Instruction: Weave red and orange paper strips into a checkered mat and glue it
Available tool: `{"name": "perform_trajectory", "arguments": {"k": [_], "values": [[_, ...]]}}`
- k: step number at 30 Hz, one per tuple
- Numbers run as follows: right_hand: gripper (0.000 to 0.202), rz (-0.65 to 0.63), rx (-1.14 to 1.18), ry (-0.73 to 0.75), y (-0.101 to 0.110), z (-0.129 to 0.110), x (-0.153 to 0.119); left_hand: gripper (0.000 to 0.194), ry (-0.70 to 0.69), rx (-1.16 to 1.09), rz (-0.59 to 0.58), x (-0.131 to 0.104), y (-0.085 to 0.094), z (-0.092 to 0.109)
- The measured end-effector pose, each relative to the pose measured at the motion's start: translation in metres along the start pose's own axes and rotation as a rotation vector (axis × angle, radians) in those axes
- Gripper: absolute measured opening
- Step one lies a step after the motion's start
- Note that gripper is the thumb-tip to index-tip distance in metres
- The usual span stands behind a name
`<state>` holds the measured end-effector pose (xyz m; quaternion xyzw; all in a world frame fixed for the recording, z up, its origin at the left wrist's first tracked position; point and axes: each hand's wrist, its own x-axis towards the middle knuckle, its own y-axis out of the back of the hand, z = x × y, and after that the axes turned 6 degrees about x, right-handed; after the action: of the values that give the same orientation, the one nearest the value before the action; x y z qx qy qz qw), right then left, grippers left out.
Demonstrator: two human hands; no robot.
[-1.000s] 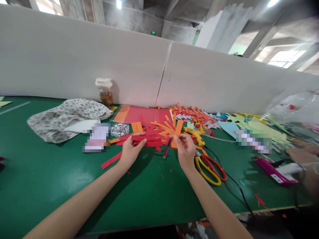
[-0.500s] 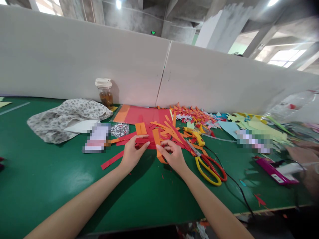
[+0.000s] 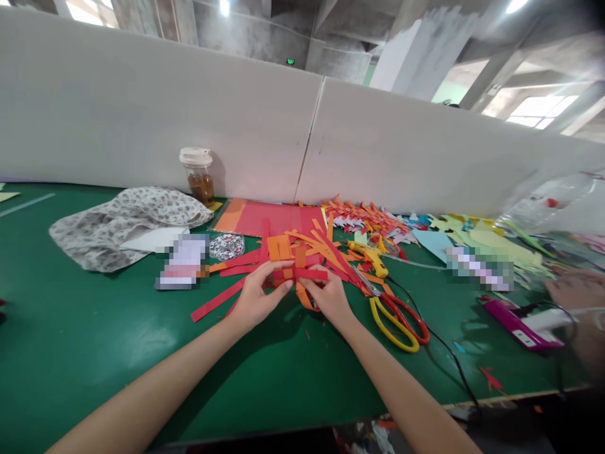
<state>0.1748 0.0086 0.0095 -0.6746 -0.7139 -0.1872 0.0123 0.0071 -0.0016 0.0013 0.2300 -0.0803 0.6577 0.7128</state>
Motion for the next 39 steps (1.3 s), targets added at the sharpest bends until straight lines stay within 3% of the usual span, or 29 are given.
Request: {"name": "perform_trajectory", "arguments": {"k": [8,14,19,26,39], "values": [[0.028,-0.043,0.047,-0.107,0.000,0.004,0.000,0.024,0.102,-0.015,0.005,0.003,-0.002,-0.005],[0.038,-0.051,-0.017,-0.038,-0.003,0.000,-0.001,0.022,0.134,-0.108,-0.014,0.002,-0.005,-0.009],[0.038,-0.044,-0.067,0.011,-0.002,-0.003,-0.002,0.019,0.129,-0.170,-0.005,0.002,-0.005,-0.007],[0.039,-0.070,-0.095,0.044,0.000,-0.005,-0.003,0.003,0.100,-0.082,-0.016,0.002,-0.005,-0.005],[0.041,-0.094,-0.049,-0.015,-0.002,-0.009,-0.004,0.006,0.101,-0.029,-0.022,0.002,-0.004,-0.009]]}}
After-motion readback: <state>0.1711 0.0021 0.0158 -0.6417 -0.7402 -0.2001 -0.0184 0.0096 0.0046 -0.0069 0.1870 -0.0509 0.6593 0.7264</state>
